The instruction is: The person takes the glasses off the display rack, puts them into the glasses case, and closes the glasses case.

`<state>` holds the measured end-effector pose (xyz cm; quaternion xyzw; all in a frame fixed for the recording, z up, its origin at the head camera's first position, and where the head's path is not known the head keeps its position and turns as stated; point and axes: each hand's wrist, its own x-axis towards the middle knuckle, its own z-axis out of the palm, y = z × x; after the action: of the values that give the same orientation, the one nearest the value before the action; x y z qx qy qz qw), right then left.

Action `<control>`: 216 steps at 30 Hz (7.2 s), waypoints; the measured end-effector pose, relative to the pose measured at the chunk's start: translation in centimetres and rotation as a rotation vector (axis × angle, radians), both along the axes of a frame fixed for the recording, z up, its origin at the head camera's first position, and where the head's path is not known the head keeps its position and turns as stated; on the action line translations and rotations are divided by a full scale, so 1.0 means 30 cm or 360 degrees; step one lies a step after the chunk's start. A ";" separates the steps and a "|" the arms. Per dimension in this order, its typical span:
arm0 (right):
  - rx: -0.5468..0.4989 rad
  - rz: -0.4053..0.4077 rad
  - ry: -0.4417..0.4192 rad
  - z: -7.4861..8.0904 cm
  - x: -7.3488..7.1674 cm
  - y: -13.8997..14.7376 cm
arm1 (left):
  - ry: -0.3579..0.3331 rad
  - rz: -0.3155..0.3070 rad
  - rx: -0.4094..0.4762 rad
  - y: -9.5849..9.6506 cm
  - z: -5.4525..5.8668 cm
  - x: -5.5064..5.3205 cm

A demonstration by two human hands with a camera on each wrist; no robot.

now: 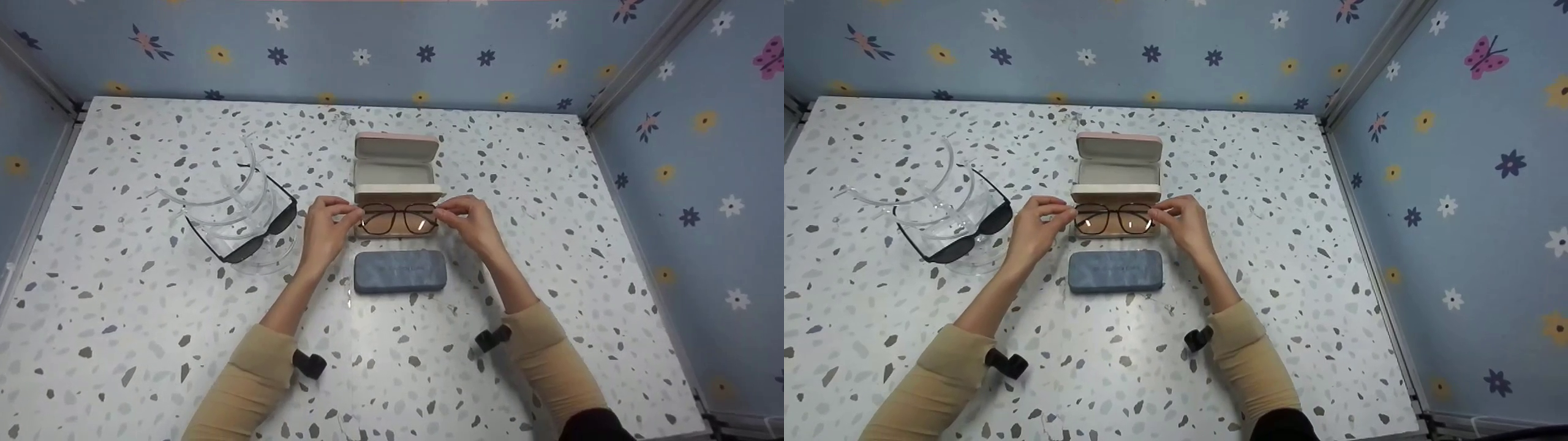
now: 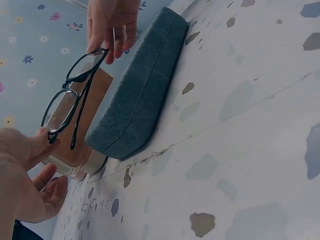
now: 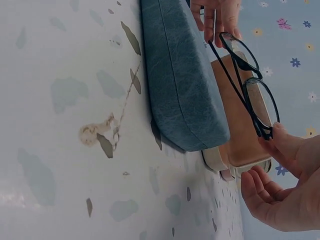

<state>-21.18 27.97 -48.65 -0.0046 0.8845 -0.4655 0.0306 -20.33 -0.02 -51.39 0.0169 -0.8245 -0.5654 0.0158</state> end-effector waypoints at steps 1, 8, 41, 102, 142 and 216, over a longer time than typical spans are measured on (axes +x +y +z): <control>0.0011 0.0000 0.0000 -0.002 -0.003 0.000 | 0.0004 0.0000 -0.0007 0.000 -0.002 -0.002; 0.0044 -0.0004 -0.0008 -0.015 -0.019 -0.002 | 0.0001 -0.0011 -0.0037 0.004 -0.005 -0.013; 0.0054 -0.0004 -0.0139 -0.077 -0.078 -0.011 | -0.0040 -0.0001 -0.0193 0.021 -0.068 -0.057; 0.0063 -0.0025 -0.0178 -0.079 -0.063 0.037 | -0.0155 0.0187 -0.0150 -0.012 -0.069 -0.078; -0.0042 -0.0107 -0.0649 -0.030 -0.131 -0.021 | -0.0380 -0.0051 -0.0072 0.006 -0.020 -0.142; -0.0215 0.0324 -0.0591 -0.079 -0.104 0.062 | -0.0385 -0.0329 0.0322 -0.046 -0.090 -0.115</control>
<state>-24.29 29.83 -51.01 -0.0101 0.8254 -0.5111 0.2395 -23.77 -1.40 -54.09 0.0014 -0.7566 -0.6380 -0.1435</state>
